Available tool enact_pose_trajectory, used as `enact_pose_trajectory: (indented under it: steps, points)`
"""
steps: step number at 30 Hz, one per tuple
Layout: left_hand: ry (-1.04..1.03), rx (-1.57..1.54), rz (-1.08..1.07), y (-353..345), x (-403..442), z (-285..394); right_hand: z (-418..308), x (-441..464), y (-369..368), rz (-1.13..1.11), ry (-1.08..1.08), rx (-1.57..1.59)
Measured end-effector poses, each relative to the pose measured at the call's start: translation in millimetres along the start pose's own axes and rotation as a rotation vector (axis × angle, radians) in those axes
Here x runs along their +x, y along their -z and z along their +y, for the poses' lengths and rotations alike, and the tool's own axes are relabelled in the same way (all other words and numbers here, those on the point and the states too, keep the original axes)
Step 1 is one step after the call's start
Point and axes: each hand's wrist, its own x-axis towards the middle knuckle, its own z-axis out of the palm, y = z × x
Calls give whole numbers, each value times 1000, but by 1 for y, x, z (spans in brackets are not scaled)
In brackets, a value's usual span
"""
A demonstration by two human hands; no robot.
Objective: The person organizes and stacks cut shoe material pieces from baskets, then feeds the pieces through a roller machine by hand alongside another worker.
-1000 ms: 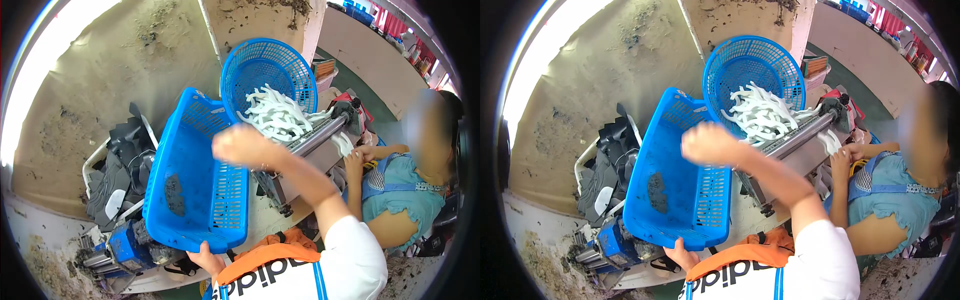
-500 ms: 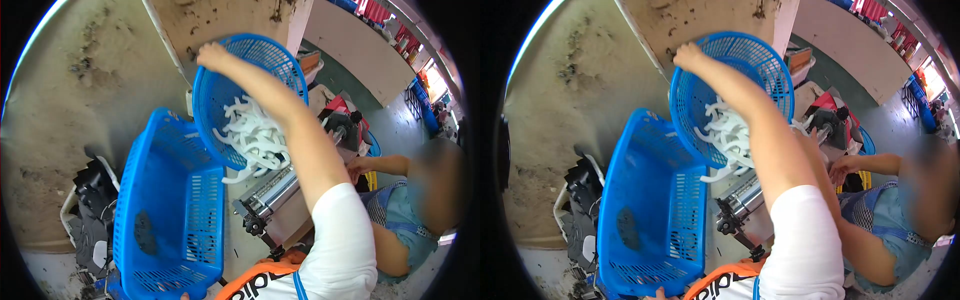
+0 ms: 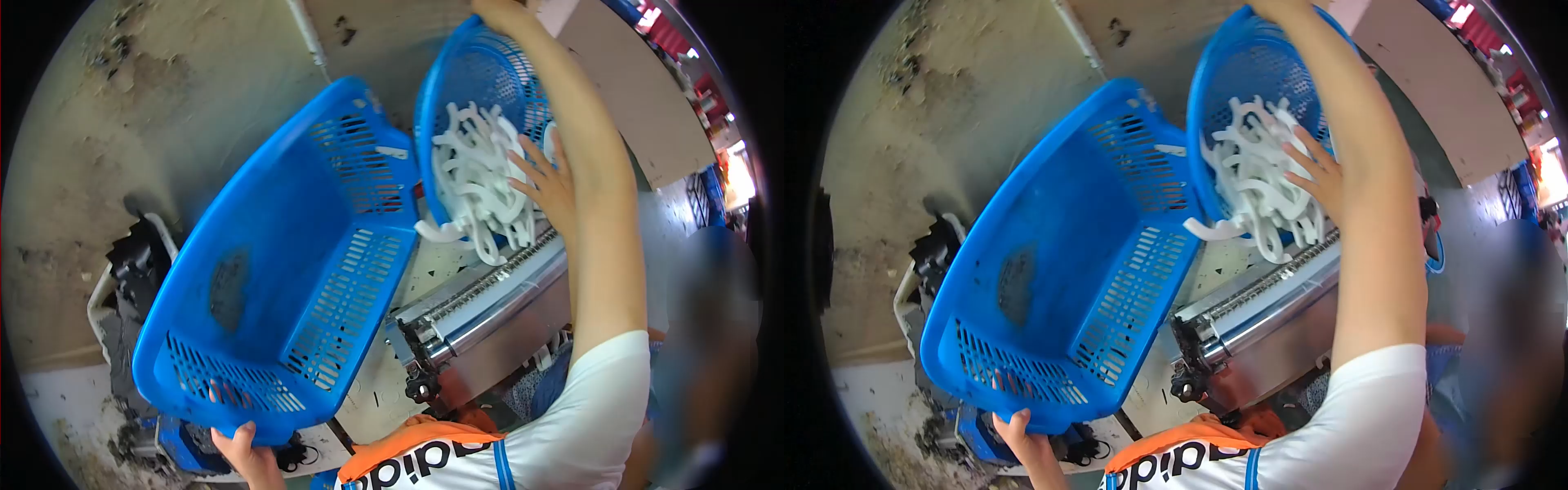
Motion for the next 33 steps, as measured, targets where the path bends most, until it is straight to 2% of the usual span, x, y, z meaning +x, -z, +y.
enact_pose_trajectory:
  steps: [1,3,5,6,8,11,14,17,20,22,23,25,27,29,30,31,33]
  points:
    - [0,1,6,-9,2,3,0,-2,4,-36,19,18]
    - [-1,-5,22,-30,-1,3,-20,-20,5,278,-42,144]
    - [1,-23,71,-31,1,-22,16,8,-37,171,235,-207]
    - [10,-54,79,-30,-2,-36,18,9,-44,202,262,-173]
    - [10,-69,86,-32,-12,-51,9,-2,-52,243,311,-106]
    - [17,-124,117,-18,-12,-74,-19,-17,-42,208,250,-97]
    - [-4,-33,81,-8,-10,-82,-33,-22,-30,123,257,-136]
    - [37,-29,84,-13,-12,-72,-51,-31,-23,231,338,-148]
    - [87,-62,78,-11,-18,-67,-129,-71,23,472,518,211]
    - [90,-66,46,-2,-18,-81,-209,-118,64,486,901,424]
    - [108,-74,16,4,-17,-89,-249,-148,83,388,1066,460]
    - [48,-142,9,1,-17,-88,-314,-205,105,221,1196,455]
    - [30,-220,-40,5,-17,-82,-364,-224,102,245,1144,552]
    - [-22,-293,-50,21,-21,-82,-390,-217,102,114,1024,470]
    - [-109,-144,-52,39,-17,-82,-396,-209,98,11,1007,485]
    - [-189,10,-49,63,-14,-80,-400,-208,115,-198,993,421]
    - [-233,13,-14,122,6,-39,-401,-201,149,-627,1141,567]
